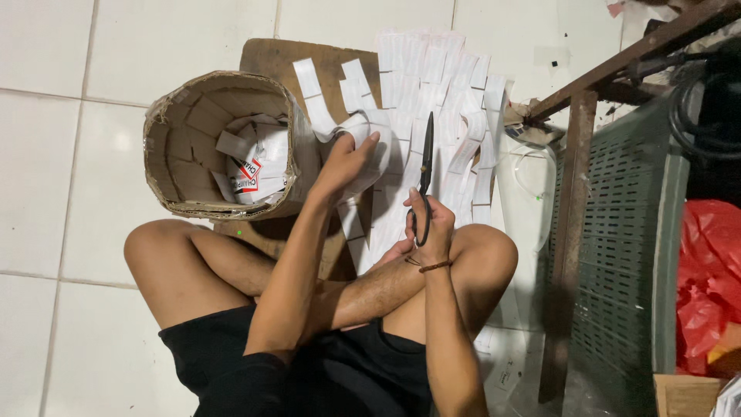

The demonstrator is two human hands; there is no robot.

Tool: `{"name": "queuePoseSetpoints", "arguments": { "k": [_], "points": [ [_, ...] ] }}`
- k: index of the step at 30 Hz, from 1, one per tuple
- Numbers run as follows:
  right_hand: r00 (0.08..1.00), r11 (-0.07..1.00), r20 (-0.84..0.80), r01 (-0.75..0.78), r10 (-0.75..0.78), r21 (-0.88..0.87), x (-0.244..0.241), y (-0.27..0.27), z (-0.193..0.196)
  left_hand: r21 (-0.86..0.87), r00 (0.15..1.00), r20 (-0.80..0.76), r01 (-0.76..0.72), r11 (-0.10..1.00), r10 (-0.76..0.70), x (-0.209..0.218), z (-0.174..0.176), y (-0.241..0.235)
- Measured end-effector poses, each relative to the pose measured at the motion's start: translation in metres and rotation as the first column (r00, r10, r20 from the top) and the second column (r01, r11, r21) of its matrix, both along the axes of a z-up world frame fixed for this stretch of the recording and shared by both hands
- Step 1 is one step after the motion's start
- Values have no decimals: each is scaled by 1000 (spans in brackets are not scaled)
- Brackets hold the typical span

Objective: The person sits cross-legged on the floor and uses scissors to cut long strips of white paper into smaller rectangular pieces. They hold the paper strips in their left hand and cut them with their right hand, occasionally dropping the cut pieces into a cardboard box placed nearby.

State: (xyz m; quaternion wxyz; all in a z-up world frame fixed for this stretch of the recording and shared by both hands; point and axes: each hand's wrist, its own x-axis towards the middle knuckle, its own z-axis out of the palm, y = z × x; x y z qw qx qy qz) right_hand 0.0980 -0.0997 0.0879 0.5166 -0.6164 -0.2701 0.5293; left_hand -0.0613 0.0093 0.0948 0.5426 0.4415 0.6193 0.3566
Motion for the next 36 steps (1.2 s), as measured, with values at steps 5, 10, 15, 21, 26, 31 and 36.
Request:
{"name": "queuePoseSetpoints", "arguments": {
  "k": [5,10,15,21,26,31,36],
  "points": [
    [1000,1000,-3,8,-8,-8,2,1,-10,152,972,221,41,987,-75,-24,62,-12],
    [997,998,50,-49,50,-25,-5,0,9,65,992,-3,123,990,-123,-49,78,-40],
    [985,990,128,-106,117,-90,-5,-7,-23,-200,732,-519,397,896,-441,-45,26,-87],
    [775,977,596,-189,210,-98,11,-18,-81,-63,831,-421,372,926,-363,-80,102,-133],
    [282,802,794,-463,538,-378,-37,-21,-43,-56,952,238,213,975,-194,-122,138,-175],
    [119,735,786,-461,606,-497,-49,-31,-80,-113,941,327,129,985,-85,-144,140,-200],
    [71,715,785,-467,616,-519,-69,-46,-4,-43,844,522,166,985,-119,-151,127,-212]
  ]
}}
